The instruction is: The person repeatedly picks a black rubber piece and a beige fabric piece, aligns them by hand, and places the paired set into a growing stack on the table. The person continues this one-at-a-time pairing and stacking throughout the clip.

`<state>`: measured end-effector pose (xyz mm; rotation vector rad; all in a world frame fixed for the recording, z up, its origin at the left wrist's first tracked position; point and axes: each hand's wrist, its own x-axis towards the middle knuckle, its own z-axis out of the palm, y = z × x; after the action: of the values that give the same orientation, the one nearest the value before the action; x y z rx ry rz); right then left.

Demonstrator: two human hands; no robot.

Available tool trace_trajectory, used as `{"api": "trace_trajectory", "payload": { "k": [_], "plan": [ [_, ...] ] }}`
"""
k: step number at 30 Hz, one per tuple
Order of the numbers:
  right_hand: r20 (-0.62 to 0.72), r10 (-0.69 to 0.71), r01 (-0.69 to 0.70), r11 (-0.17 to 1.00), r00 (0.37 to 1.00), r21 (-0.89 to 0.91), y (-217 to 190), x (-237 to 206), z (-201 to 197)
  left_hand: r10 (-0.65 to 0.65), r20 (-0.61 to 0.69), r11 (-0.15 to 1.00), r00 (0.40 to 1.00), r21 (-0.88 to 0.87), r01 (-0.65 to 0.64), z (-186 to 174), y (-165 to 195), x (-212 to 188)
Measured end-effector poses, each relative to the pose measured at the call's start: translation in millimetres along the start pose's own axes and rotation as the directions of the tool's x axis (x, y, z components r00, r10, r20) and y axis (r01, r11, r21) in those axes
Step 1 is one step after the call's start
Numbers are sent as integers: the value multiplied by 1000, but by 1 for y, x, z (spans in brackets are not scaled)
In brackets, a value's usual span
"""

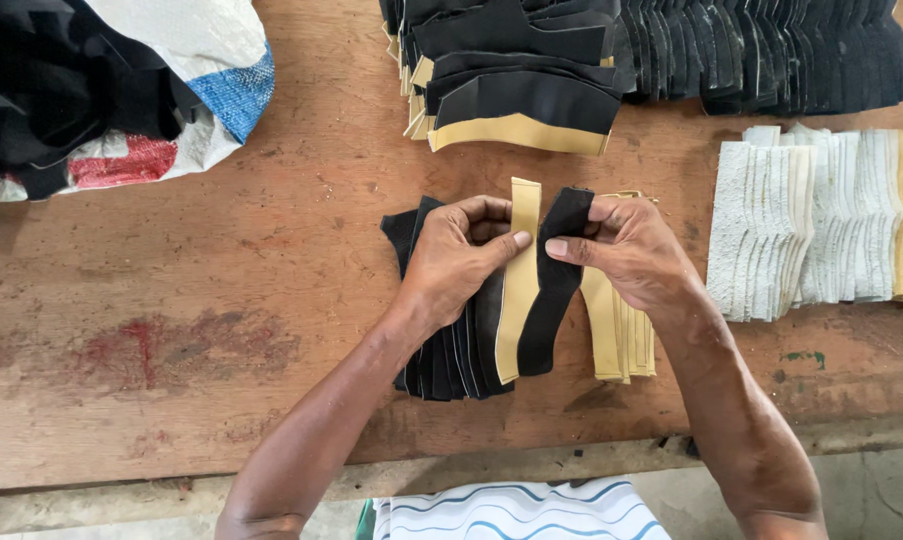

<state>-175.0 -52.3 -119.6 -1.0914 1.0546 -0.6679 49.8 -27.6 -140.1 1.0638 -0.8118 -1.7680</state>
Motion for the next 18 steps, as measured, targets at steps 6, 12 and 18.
{"api": "trace_trajectory", "payload": {
  "k": [6,12,18],
  "plan": [
    [36,-22,22,1000,999,-9,2,-1,0,20,34,1000,999,-24,-19,-1,-2,0],
    [56,-116,119,992,992,-47,3,-2,7,-41,-12,996,999,-81,40,-2,-2,-2],
    [-7,-114,113,985,993,-134,-2,-3,12,-2,-22,997,1000,-73,1,0,-2,-2]
  ]
}}
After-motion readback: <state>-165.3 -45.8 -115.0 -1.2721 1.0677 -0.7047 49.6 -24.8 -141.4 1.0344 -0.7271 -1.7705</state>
